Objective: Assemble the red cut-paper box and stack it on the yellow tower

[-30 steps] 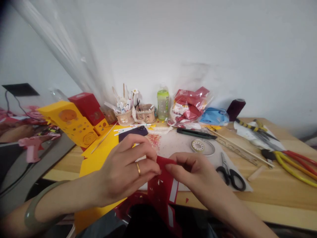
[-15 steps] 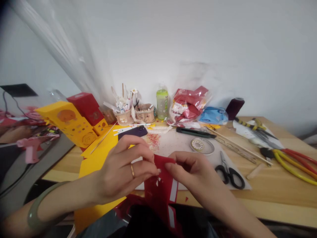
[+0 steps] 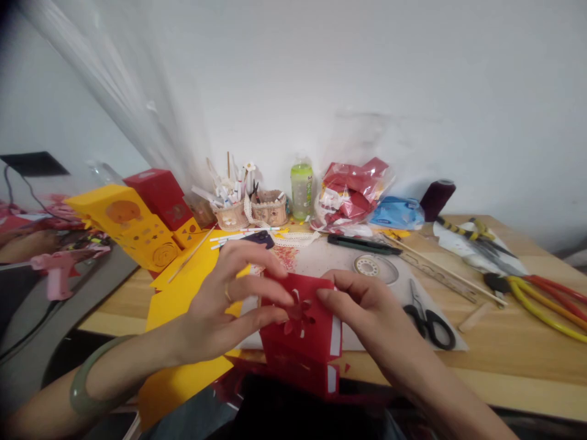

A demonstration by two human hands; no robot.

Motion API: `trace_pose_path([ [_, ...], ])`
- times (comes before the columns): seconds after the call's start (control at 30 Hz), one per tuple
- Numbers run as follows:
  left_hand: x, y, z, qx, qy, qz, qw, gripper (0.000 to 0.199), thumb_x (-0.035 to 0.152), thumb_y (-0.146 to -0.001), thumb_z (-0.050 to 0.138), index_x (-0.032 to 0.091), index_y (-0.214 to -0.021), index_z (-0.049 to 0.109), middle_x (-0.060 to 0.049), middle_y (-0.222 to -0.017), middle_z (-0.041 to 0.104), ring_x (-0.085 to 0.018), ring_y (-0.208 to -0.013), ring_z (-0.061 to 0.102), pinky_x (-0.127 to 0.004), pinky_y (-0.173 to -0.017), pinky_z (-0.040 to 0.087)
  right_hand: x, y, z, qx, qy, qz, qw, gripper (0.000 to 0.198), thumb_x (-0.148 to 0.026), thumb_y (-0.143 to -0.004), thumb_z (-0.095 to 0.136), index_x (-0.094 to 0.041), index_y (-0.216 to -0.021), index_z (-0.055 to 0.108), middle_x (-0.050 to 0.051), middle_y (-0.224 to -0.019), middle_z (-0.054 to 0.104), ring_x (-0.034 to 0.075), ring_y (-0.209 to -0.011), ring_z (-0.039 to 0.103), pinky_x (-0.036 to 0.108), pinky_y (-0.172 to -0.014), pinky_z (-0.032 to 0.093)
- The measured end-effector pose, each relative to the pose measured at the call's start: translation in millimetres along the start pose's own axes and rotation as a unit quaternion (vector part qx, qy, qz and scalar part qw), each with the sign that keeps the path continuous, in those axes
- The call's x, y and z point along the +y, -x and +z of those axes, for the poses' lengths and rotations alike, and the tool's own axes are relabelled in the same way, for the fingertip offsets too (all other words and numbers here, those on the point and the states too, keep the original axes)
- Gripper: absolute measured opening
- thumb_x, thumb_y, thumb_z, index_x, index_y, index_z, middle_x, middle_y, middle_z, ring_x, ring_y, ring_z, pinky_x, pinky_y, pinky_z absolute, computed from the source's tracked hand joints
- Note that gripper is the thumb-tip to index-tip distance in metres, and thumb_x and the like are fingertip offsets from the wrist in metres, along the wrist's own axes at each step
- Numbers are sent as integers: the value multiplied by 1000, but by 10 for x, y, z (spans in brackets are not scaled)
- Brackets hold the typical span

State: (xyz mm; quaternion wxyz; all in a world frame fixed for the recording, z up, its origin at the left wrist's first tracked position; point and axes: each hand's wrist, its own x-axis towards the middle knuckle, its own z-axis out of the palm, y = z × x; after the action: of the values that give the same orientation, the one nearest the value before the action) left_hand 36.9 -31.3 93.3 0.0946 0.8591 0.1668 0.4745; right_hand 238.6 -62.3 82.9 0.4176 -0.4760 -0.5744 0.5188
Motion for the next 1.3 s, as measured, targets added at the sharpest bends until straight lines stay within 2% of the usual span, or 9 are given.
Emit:
trace_pose_path([
  [0.1,-18,49,54,32,173,-216,960,41,27,-70,75,20,-106,56,-8,-111,59,-19,-102,57,-36,-89,47,41,-17,-17,-3,-39,18,999,26,-40,-77,64,-17,-66,62,1,-62,63,12,-58,55,23,-54,44],
  [0.2,22,47,114,-37,370,-439,818,42,22,-63,77,17,-100,57,-7,-97,67,-18,-83,64,-32,-76,51,46,-39,-13,-4,-47,25,999,28,-42,-77,64,-17,-66,61,2,-63,64,13,-56,56,23,-52,45],
  [0.27,66,20,149,-59,440,-518,731,36,19,-60,77,14,-92,62,-6,-88,70,-16,-75,64,-30,-73,50,40,-47,0,8,-14,15,1000,29,-44,-77,63,-17,-66,60,1,-62,64,12,-53,55,23,-48,44],
  [0.37,107,-14,196,1,469,-567,677,31,16,-57,79,12,-85,68,-4,-81,71,-14,-72,64,-28,-74,49,49,-31,28,107,114,-83,984,25,-43,-81,60,-19,-78,63,1,-69,66,14,-56,60,25,-49,47],
  [0.5,94,-7,241,68,460,-567,680,24,14,-58,78,12,-80,70,-2,-74,71,-12,-65,63,-26,-70,48,105,33,69,284,366,-341,818,18,-23,-83,61,-25,-101,63,5,-97,66,19,-84,65,32,-72,53],
  [0.6,79,14,259,81,456,-546,698,22,14,-60,76,13,-81,71,-2,-75,72,-12,-66,63,-25,-69,48,149,56,99,263,476,-427,722,27,-11,-83,60,-23,-107,59,8,-99,62,20,-90,61,36,-79,51],
  [0.77,99,13,282,99,457,-545,696,23,16,-62,75,13,-84,72,-4,-78,73,-14,-69,65,-25,-69,49,189,49,145,231,502,-436,710,33,-6,-82,58,-23,-111,57,8,-99,60,21,-88,59,38,-76,51],
  [1.07,115,-7,284,102,458,-564,680,26,15,-60,75,12,-86,72,-4,-73,71,-17,-69,66,-28,-68,50,161,93,173,188,444,-435,760,34,-4,-82,56,-25,-108,60,5,-93,63,17,-81,62,32,-69,51],
  [1.3,129,-33,243,91,463,-575,669,24,13,-59,74,12,-83,71,-3,-71,71,-13,-61,64,-26,-63,50,164,39,89,146,470,-474,730,29,-5,-82,57,-22,-105,61,5,-89,65,15,-79,63,28,-69,53],
])
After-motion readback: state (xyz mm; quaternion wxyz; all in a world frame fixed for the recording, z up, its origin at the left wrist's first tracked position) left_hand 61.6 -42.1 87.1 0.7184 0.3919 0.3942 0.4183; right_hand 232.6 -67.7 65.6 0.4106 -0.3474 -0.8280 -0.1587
